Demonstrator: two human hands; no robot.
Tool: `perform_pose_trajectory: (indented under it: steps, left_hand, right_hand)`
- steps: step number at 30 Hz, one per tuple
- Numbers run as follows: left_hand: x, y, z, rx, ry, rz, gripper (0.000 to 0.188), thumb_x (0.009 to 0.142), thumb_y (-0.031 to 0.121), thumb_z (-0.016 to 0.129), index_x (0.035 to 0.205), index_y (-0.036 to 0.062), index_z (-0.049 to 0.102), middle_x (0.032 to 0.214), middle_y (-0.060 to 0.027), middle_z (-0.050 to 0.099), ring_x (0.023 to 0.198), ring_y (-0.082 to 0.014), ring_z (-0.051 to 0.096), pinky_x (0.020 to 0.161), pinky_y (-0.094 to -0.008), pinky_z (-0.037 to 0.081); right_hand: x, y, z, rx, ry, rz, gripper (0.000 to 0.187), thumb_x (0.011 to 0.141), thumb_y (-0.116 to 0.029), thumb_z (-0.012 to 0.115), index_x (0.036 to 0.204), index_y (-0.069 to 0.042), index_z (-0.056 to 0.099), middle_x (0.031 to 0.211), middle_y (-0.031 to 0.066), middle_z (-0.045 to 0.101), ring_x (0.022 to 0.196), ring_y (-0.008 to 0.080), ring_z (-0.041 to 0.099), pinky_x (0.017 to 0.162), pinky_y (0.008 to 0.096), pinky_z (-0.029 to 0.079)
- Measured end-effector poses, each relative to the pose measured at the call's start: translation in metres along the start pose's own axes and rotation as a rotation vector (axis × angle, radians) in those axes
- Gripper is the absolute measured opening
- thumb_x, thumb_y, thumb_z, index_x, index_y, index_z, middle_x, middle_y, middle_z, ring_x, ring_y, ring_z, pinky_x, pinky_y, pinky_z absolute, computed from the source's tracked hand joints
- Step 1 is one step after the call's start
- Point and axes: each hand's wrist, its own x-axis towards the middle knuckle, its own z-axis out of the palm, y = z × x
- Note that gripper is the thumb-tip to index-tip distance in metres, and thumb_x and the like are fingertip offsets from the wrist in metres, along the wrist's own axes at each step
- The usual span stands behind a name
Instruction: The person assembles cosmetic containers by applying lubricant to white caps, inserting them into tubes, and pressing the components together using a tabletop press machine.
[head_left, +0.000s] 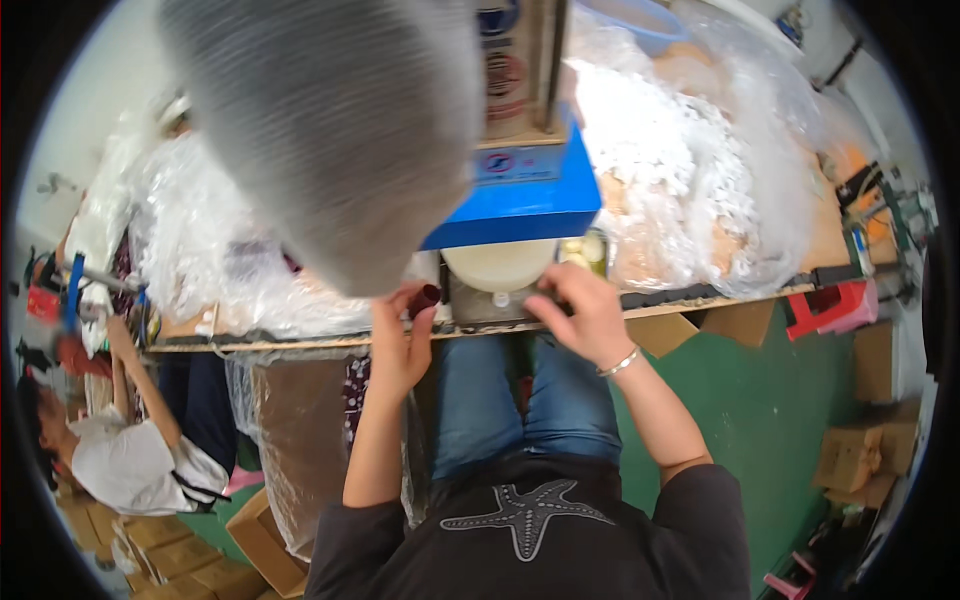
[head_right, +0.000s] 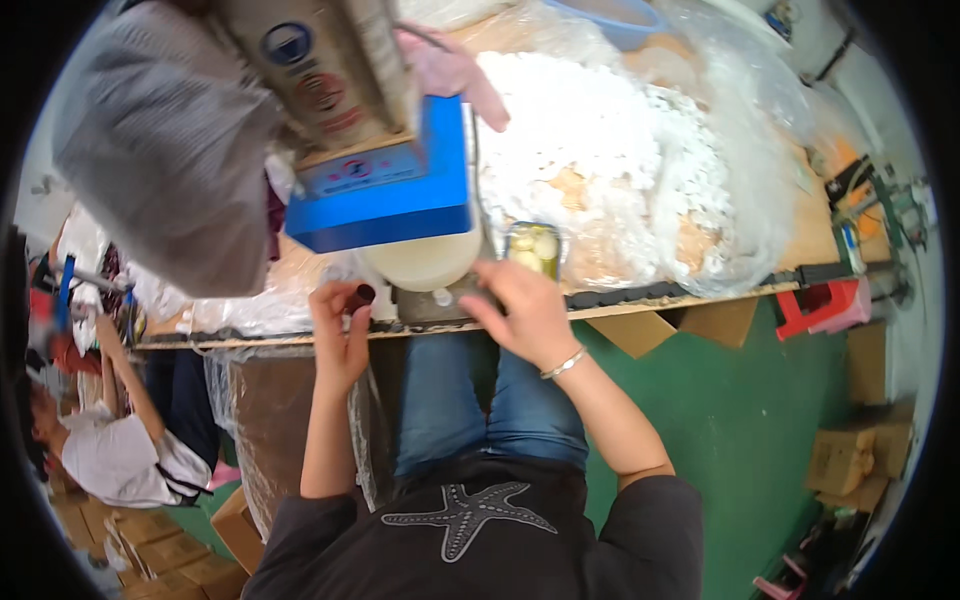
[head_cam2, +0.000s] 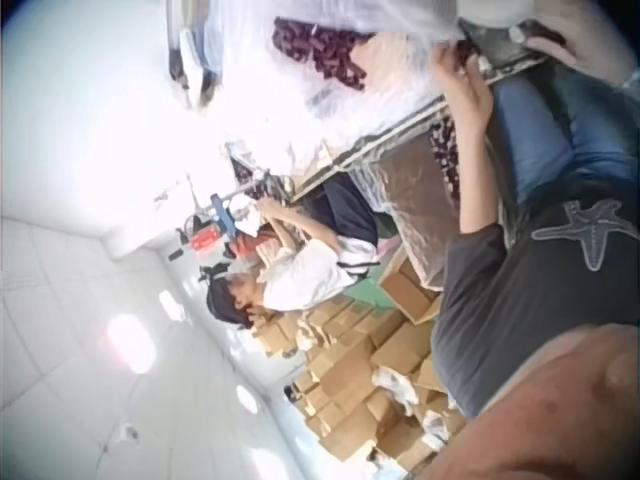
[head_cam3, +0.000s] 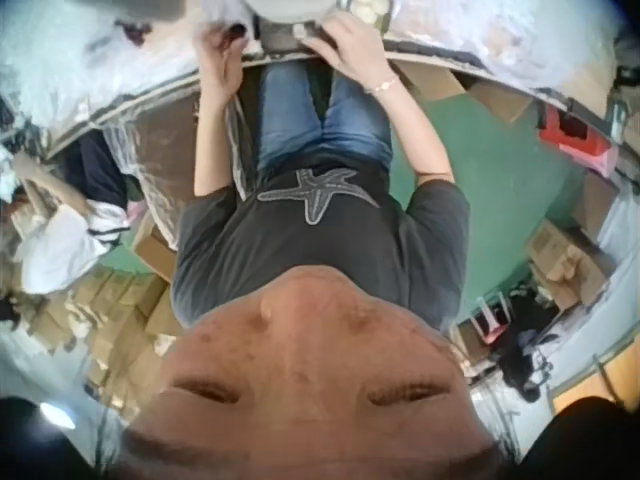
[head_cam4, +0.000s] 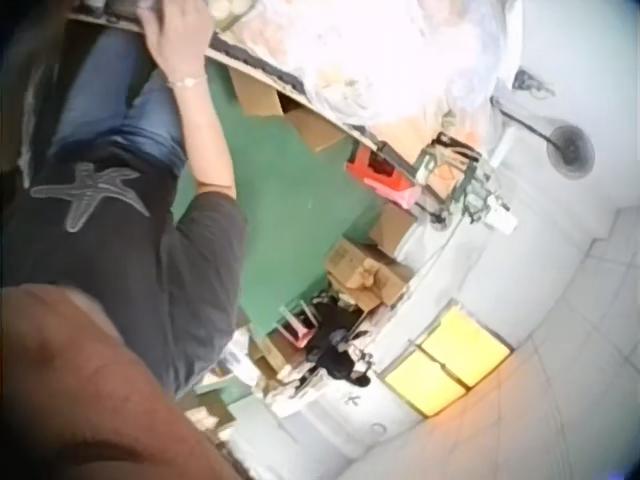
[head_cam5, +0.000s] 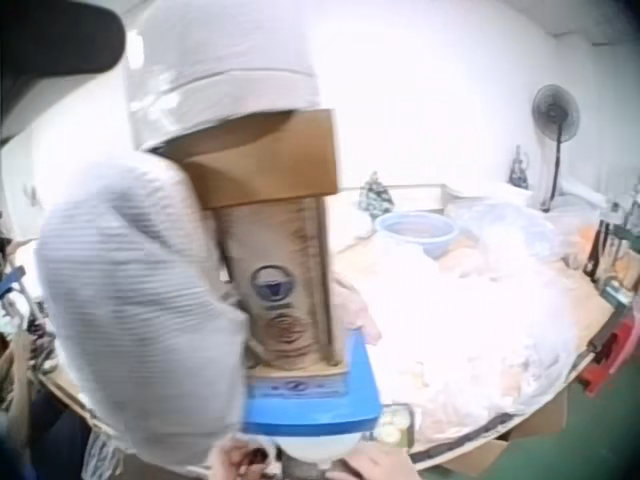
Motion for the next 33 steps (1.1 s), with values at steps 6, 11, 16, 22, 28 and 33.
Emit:
perform_pose_trajectory:
  steps: [6, 11, 16, 22, 28, 33]
  left_hand:
    - [0.022, 0.013, 0.002, -0.030, 0.056, -0.117, 0.019, 0.079, -0.001, 0.071, 0.089, 0.0003, 0.055, 0.073, -0.0032, 0.062, 0.065, -0.0067, 0.057, 0.060, -0.0204, 0.044]
    - [0.034, 0.009, 0.054, -0.166, -0.033, -0.186, 0.017, 0.078, 0.005, 0.075, 0.091, 0.0009, 0.064, 0.071, -0.0022, 0.064, 0.062, -0.0056, 0.054, 0.056, -0.0207, 0.043]
    - [0.034, 0.006, 0.060, 0.197, -0.190, -0.063, 0.019, 0.073, 0.010, 0.079, 0.087, 0.0028, 0.069, 0.067, -0.0047, 0.065, 0.055, -0.0123, 0.054, 0.052, -0.0266, 0.044]
    - [0.018, -0.011, 0.060, 0.234, -0.175, -0.022, 0.026, 0.072, 0.012, 0.079, 0.092, 0.0040, 0.067, 0.069, -0.0039, 0.060, 0.060, -0.0193, 0.051, 0.055, -0.0309, 0.042]
    - [0.017, -0.007, 0.064, 0.142, -0.110, 0.048, 0.023, 0.072, 0.011, 0.078, 0.090, 0.0026, 0.065, 0.072, -0.0041, 0.058, 0.065, -0.0197, 0.049, 0.056, -0.0318, 0.041]
    - [0.018, -0.008, 0.055, 0.160, -0.159, 0.121, 0.028, 0.074, 0.004, 0.075, 0.101, 0.0017, 0.066, 0.087, -0.0085, 0.063, 0.075, -0.0207, 0.058, 0.069, -0.0310, 0.047]
  right_hand:
    - [0.023, 0.098, -0.104, -0.078, 0.516, 0.352, 0.019, 0.086, -0.013, 0.067, 0.099, 0.001, 0.067, 0.073, 0.0060, 0.066, 0.061, 0.0090, 0.055, 0.056, 0.0243, 0.044]
    - [-0.010, 0.198, -0.187, -0.456, 0.521, 0.496, 0.016, 0.084, -0.010, 0.065, 0.096, -0.001, 0.068, 0.076, 0.0127, 0.070, 0.067, 0.0250, 0.066, 0.063, 0.0322, 0.051]
    - [-0.021, 0.218, -0.190, -0.676, 0.199, 0.643, 0.023, 0.076, -0.006, 0.064, 0.099, -0.003, 0.068, 0.086, 0.0191, 0.068, 0.081, 0.0373, 0.065, 0.074, 0.0395, 0.052]
    - [-0.004, 0.189, -0.173, -1.076, -0.157, 0.321, 0.016, 0.076, -0.008, 0.062, 0.090, -0.004, 0.058, 0.103, 0.0138, 0.054, 0.098, 0.0341, 0.056, 0.078, 0.0421, 0.053]
    - [-0.013, 0.210, -0.170, -1.354, -0.304, 0.264, 0.011, 0.078, -0.006, 0.060, 0.089, -0.007, 0.060, 0.104, 0.0092, 0.054, 0.099, 0.0249, 0.057, 0.076, 0.0318, 0.055]
    - [-0.014, 0.218, -0.174, -1.420, -0.351, 0.281, 0.009, 0.079, -0.009, 0.061, 0.088, -0.009, 0.063, 0.100, 0.0072, 0.057, 0.098, 0.0238, 0.059, 0.076, 0.0322, 0.055]
